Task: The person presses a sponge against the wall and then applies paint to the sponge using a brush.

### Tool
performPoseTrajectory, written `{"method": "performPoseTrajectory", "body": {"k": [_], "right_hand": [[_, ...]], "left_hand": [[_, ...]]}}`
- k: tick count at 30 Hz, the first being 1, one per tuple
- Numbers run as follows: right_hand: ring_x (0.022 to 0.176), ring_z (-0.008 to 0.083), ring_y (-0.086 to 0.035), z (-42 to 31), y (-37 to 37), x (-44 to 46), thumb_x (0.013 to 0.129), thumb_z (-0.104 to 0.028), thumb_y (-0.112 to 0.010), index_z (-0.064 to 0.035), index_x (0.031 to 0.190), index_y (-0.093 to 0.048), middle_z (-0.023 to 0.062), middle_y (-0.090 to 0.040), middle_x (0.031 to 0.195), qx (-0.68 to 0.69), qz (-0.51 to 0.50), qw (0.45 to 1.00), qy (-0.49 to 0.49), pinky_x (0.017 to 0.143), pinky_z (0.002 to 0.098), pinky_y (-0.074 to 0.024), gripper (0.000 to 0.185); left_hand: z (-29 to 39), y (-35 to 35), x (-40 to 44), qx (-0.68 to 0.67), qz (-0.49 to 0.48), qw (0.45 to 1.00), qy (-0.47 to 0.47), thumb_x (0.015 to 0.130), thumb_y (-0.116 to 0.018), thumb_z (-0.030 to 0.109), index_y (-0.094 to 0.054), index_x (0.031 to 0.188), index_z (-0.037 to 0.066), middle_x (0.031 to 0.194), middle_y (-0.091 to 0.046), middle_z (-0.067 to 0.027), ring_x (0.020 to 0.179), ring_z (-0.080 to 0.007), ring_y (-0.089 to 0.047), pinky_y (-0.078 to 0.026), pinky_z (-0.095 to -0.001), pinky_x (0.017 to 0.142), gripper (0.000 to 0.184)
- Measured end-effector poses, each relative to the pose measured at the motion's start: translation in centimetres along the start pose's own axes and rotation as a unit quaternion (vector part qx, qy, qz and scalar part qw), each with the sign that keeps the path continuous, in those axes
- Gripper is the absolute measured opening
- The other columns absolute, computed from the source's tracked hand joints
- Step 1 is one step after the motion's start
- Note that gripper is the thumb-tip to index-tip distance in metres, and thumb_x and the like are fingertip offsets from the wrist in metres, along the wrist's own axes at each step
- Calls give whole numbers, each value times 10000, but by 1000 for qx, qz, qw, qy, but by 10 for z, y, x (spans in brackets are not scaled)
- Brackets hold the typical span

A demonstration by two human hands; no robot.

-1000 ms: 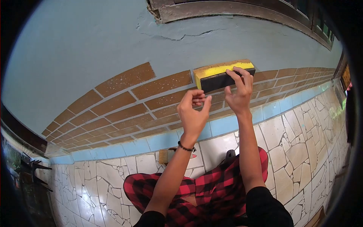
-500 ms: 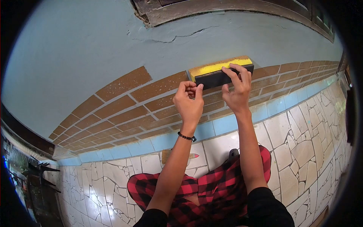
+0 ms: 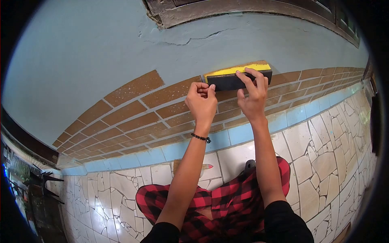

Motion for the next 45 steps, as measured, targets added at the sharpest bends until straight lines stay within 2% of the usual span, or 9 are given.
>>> {"method": "performPoseTrajectory", "body": {"k": [18, 24, 27, 30, 33, 45], "right_hand": [[904, 245, -543, -1, 0, 0, 682, 107, -684, -176, 1282, -775, 45, -654, 1283, -1, 2, 1000, -11, 862, 397, -492, 669], [905, 249, -542, 1, 0, -1, 679, 107, -686, -177, 1276, -776, 41, -655, 1281, 1, 3, 1000, -22, 858, 397, -491, 667], [906, 250, -542, 2, 0, -1, 677, 108, -685, -181, 1276, -776, 41, -655, 1281, 4, 7, 1000, -22, 858, 396, -489, 671], [906, 251, -543, 1, 0, -1, 675, 110, -683, -186, 1278, -775, 41, -654, 1283, 5, 7, 1000, -20, 860, 397, -486, 678], [908, 251, -543, 1, -2, -1, 675, 109, -683, -191, 1281, -775, 41, -652, 1285, 1, 8, 1000, -19, 864, 399, -484, 683], [906, 252, -540, 2, -2, 0, 674, 112, -683, -189, 1279, -778, 40, -653, 1288, 7, 9, 1000, -20, 857, 391, -483, 683]], "left_hand": [[3, -2, 7, 16, -16, 1000, -6, 951, -796, 2, -666, 917, -17, 822, -729, -64, 720, -109, -735, -554, -242, 643, 136], [3, 1, -5, -66, -18, 997, -19, 951, -830, 45, -668, 924, -9, 822, -715, -38, 724, -77, -701, -534, -219, 640, 173], [9, 3, -10, -13, -3, 998, -66, 944, -852, 66, -668, 914, -10, 808, -709, -24, 717, -61, -676, -529, -209, 642, 201], [-1, 0, -4, -13, -5, 999, -35, 922, -878, 62, -673, 907, -10, 797, -703, -16, 703, -59, -661, -525, -206, 634, 217], [-11, -4, 8, -72, -10, 997, 22, 909, -888, 45, -677, 899, -12, 783, -701, -18, 691, -63, -662, -520, -204, 621, 218], [11, -2, -3, 10, 42, 997, -57, 904, -892, 78, -680, 837, -9, 754, -729, -43, 665, -71, -687, -519, -219, 603, 239]]}}
Point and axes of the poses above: each hand's wrist, its own x-axis towards the middle knuckle, its own y-axis out of the back of the hand, z = x × y, the point moved 8 cm from there along x, towards the middle knuckle
